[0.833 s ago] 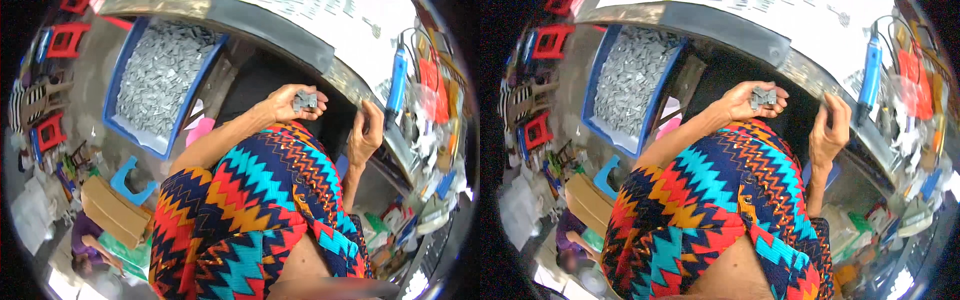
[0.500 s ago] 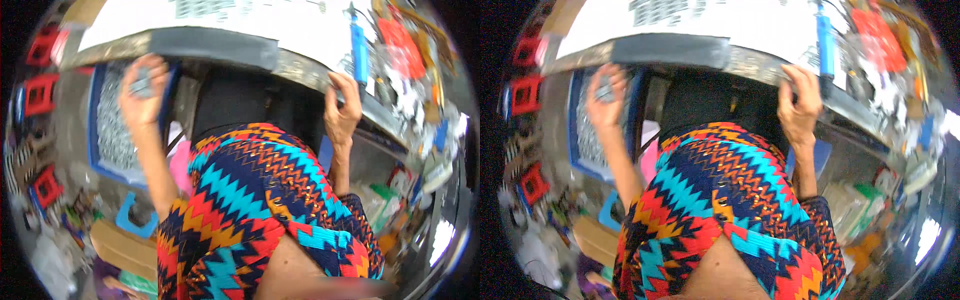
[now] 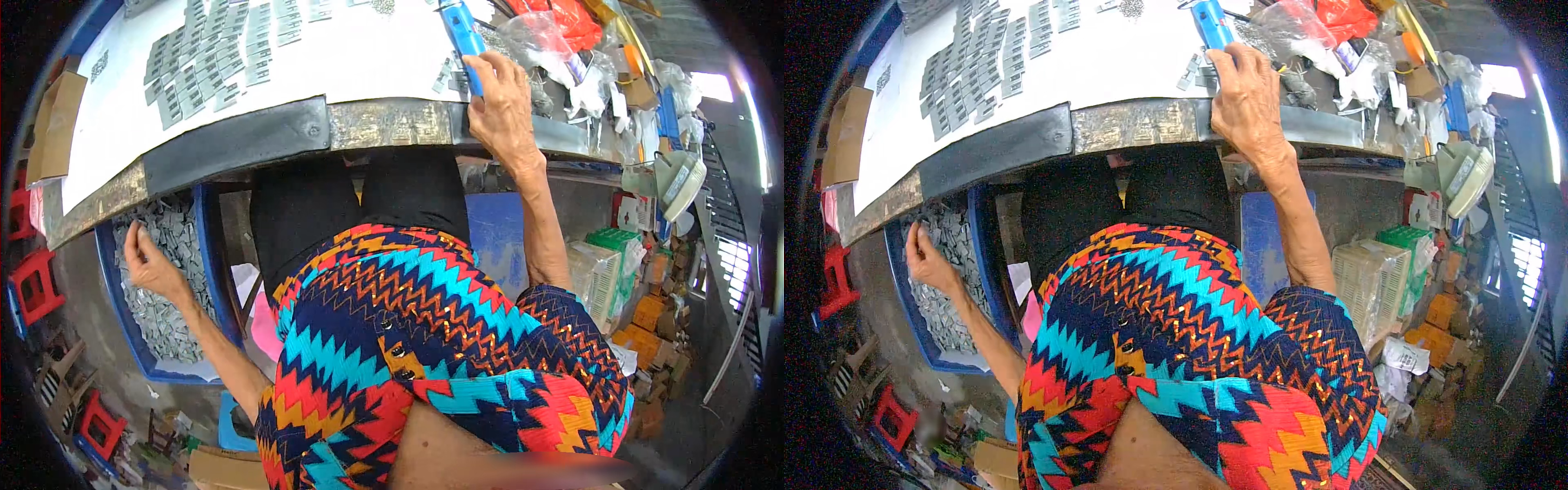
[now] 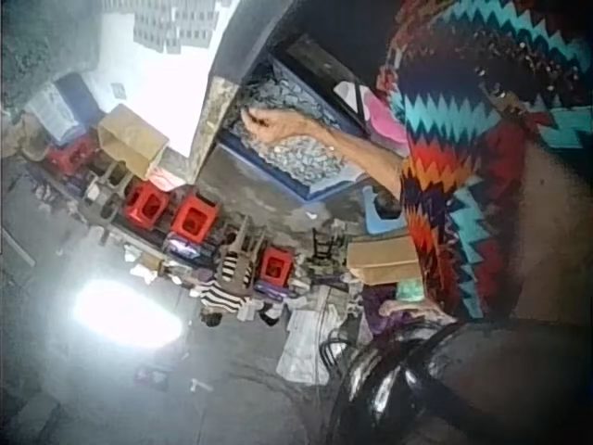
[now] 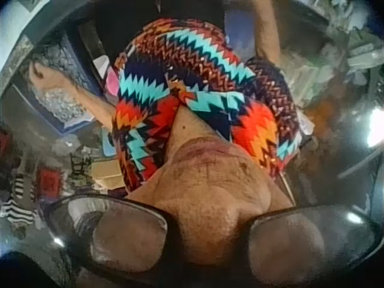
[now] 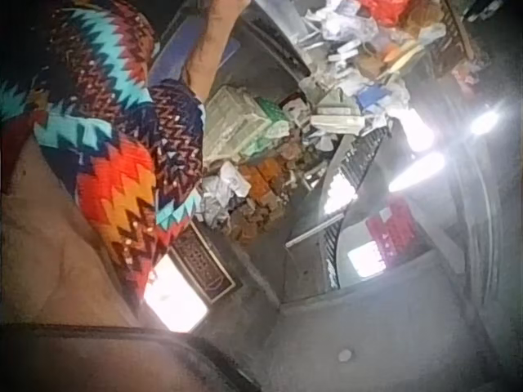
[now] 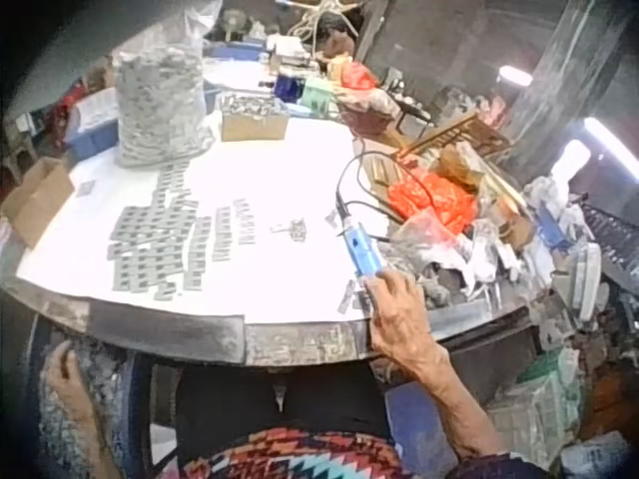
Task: Assembling small metal components using an electric screwdriver and a manual screwdriver.
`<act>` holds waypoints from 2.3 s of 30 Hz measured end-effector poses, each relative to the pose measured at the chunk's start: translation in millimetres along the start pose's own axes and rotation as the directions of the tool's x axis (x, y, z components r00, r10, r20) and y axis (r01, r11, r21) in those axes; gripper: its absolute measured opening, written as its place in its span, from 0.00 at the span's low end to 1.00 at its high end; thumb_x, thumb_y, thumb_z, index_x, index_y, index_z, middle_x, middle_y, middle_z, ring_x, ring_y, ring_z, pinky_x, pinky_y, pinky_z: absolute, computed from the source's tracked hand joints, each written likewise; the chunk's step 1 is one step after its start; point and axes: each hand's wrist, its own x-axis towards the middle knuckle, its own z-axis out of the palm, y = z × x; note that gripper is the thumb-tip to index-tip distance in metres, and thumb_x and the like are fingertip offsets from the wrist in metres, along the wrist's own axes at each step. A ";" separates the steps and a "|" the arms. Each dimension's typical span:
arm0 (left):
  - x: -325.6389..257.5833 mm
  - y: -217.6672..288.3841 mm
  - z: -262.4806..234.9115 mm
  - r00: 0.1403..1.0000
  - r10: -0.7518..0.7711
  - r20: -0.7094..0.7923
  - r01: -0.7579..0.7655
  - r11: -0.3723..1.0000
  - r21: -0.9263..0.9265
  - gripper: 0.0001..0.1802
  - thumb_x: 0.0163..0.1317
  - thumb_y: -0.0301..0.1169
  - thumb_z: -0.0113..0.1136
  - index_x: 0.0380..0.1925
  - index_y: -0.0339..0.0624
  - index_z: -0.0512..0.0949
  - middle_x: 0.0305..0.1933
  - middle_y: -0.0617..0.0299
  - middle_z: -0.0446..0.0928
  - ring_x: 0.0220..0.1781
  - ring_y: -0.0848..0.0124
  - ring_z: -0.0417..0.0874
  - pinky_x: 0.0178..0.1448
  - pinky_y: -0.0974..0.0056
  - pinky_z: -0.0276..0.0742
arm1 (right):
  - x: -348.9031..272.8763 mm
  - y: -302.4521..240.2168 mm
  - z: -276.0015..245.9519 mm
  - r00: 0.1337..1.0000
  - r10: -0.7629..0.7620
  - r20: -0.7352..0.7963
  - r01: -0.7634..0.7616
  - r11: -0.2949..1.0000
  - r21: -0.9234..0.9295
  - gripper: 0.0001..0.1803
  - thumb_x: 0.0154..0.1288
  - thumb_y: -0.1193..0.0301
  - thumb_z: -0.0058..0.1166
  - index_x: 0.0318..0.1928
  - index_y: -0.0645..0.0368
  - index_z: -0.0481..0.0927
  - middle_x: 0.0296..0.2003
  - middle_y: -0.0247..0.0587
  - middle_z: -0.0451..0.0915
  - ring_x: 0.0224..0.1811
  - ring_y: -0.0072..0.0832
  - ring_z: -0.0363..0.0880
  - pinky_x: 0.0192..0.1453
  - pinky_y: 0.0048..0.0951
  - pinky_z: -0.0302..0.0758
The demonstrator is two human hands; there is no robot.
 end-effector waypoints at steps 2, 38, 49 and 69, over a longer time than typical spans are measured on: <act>-10.0 22.8 16.6 0.998 0.049 0.028 -0.048 0.999 -0.018 0.11 0.60 0.26 0.53 0.40 0.33 0.78 0.38 0.56 0.80 0.37 0.68 0.78 0.45 0.67 0.73 | -1.7 5.6 1.3 0.999 0.043 0.003 -0.043 0.999 0.032 0.28 0.42 0.81 0.54 0.50 0.57 0.71 0.49 0.48 0.68 0.51 0.44 0.67 0.52 0.43 0.66; -140.0 145.7 145.7 -0.222 0.341 0.913 0.969 -0.022 0.244 0.20 0.66 0.27 0.39 0.53 0.22 0.62 0.51 0.39 0.71 0.51 0.55 0.76 0.55 0.58 0.75 | 20.9 19.3 17.5 0.953 -0.165 0.253 0.008 0.851 0.525 0.24 0.49 0.81 0.44 0.51 0.58 0.70 0.39 0.43 0.68 0.35 0.31 0.72 0.42 0.29 0.72; -154.7 160.5 173.8 -0.189 0.331 0.925 0.815 -0.472 0.335 0.29 0.65 0.36 0.43 0.54 0.18 0.56 0.58 0.31 0.60 0.60 0.42 0.64 0.65 0.43 0.61 | 7.6 -23.3 14.8 0.966 -0.202 0.161 0.072 0.808 0.584 0.29 0.41 0.87 0.40 0.49 0.57 0.70 0.41 0.43 0.68 0.40 0.35 0.71 0.46 0.31 0.71; -152.4 138.1 173.4 -0.076 0.430 0.899 0.736 -0.585 0.342 0.17 0.65 0.32 0.42 0.49 0.32 0.66 0.49 0.46 0.69 0.51 0.53 0.73 0.57 0.43 0.71 | -28.4 -64.9 -3.5 0.955 -0.273 0.116 0.116 0.704 0.701 0.22 0.43 0.86 0.48 0.44 0.63 0.71 0.41 0.49 0.70 0.45 0.46 0.69 0.50 0.39 0.69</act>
